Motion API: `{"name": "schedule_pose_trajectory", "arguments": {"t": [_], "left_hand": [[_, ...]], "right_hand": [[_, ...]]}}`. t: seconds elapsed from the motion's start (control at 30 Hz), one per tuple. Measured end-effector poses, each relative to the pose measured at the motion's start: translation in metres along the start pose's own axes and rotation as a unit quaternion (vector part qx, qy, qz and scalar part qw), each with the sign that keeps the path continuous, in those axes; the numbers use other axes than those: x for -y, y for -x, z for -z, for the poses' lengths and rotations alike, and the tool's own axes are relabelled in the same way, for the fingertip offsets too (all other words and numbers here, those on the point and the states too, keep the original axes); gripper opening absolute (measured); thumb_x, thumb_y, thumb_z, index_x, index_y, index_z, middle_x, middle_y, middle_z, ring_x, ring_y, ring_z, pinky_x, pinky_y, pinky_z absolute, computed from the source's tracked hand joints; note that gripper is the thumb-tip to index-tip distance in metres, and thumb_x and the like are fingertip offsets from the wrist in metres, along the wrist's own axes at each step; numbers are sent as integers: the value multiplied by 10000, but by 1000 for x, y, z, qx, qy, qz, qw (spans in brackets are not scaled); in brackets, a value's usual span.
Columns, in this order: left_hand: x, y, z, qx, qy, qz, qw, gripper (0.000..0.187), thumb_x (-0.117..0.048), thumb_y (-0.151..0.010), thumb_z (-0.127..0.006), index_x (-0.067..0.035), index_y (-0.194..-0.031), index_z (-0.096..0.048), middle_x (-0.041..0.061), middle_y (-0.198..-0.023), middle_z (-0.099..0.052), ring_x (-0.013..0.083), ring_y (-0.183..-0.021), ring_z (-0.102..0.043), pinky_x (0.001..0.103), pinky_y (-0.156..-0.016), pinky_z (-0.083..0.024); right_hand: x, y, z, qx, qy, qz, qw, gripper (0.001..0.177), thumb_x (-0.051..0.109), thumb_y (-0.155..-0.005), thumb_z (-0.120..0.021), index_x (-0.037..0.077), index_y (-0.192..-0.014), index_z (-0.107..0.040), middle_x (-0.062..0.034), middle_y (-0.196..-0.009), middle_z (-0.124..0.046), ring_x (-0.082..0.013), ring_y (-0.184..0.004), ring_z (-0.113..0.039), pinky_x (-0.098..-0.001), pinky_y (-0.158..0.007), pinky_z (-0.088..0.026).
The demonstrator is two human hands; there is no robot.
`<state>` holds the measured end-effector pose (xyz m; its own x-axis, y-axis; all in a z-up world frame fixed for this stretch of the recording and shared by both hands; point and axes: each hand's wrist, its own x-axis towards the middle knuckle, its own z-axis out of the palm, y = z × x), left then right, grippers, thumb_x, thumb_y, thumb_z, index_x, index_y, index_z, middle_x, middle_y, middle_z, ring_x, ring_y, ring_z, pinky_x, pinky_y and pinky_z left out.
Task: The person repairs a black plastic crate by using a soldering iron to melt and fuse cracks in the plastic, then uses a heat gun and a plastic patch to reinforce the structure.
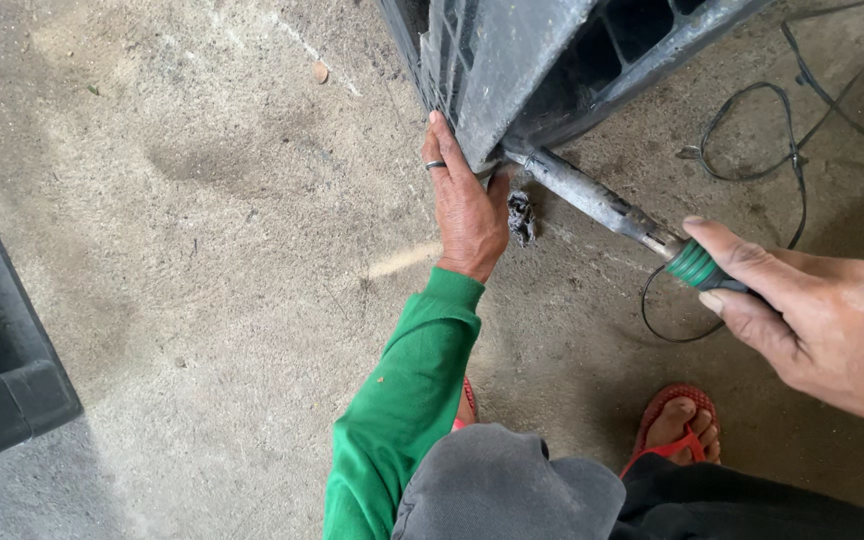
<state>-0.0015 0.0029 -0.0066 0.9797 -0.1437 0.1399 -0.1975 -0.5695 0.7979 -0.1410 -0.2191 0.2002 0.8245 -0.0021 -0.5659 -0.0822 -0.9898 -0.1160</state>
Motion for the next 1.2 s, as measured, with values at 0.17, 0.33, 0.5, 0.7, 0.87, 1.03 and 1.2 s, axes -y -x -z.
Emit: {"name": "schedule_pose_trajectory", "arguments": {"t": [0.17, 0.33, 0.5, 0.7, 0.87, 1.03, 1.2], "left_hand": [[0, 2, 2, -9, 11, -10, 1000, 1098, -101, -866, -824, -44, -1631, -38, 304, -1626, -225, 481, -1452, -421, 445, -1113, -510], [2, 0, 2, 10, 8, 16, 1000, 1112, -105, -854, -837, -70, -1645, -56, 274, -1623, -260, 459, -1400, -487, 442, -1077, -530], [4, 0, -1, -6, 0, -20, 1000, 1101, -99, -859, -838, -85, -1655, -78, 259, -1633, -269, 448, -1415, -493, 432, -1076, -549], [2, 0, -1, 9, 6, 5, 1000, 1077, -103, -867, -822, -87, -1645, -78, 264, -1626, -257, 422, -1375, -529, 407, -1028, -581], [6, -1, -3, 21, -16, -6, 1000, 1078, -82, -882, -804, -79, -1641, -38, 275, -1626, -218, 461, -1388, -493, 410, -1010, -597], [6, -1, -2, 24, -8, 5, 1000, 1076, -56, -857, -786, -87, -1646, -55, 258, -1617, -256, 444, -1367, -531, 420, -1045, -593], [5, 0, -1, 14, -9, -12, 1000, 1095, -54, -854, -803, -84, -1648, -50, 271, -1607, -259, 465, -1388, -497, 444, -1089, -553]], "right_hand": [[-20, 2, -42, -73, -182, 17, 980, 709, 352, -848, -738, 219, -1502, -501, -70, -911, -787, -167, -585, -717, -318, -508, -590], [-23, 12, -140, -205, -391, 47, 896, 655, 209, -807, -753, 90, -1428, -584, -106, -946, -791, -152, -667, -752, -294, -546, -607], [-2, 1, -192, -291, -448, 80, 842, 594, 148, -847, -784, 13, -1396, -604, -163, -1129, -755, -177, -927, -734, -275, -785, -578], [0, -11, -193, -268, -452, 47, 850, 596, 149, -826, -799, 25, -1384, -629, -163, -1079, -770, -171, -838, -741, -271, -735, -581], [1, -15, -189, -296, -433, 84, 847, 570, 158, -835, -793, 28, -1366, -631, -194, -1168, -746, -191, -962, -760, -298, -778, -603], [5, -16, -184, -282, -434, 71, 852, 566, 154, -836, -788, 31, -1366, -633, -187, -1143, -754, -192, -926, -765, -308, -756, -601], [4, -19, -180, -254, -413, 49, 873, 590, 181, -829, -791, 48, -1383, -635, -165, -1071, -770, -199, -825, -771, -322, -706, -602]]}}
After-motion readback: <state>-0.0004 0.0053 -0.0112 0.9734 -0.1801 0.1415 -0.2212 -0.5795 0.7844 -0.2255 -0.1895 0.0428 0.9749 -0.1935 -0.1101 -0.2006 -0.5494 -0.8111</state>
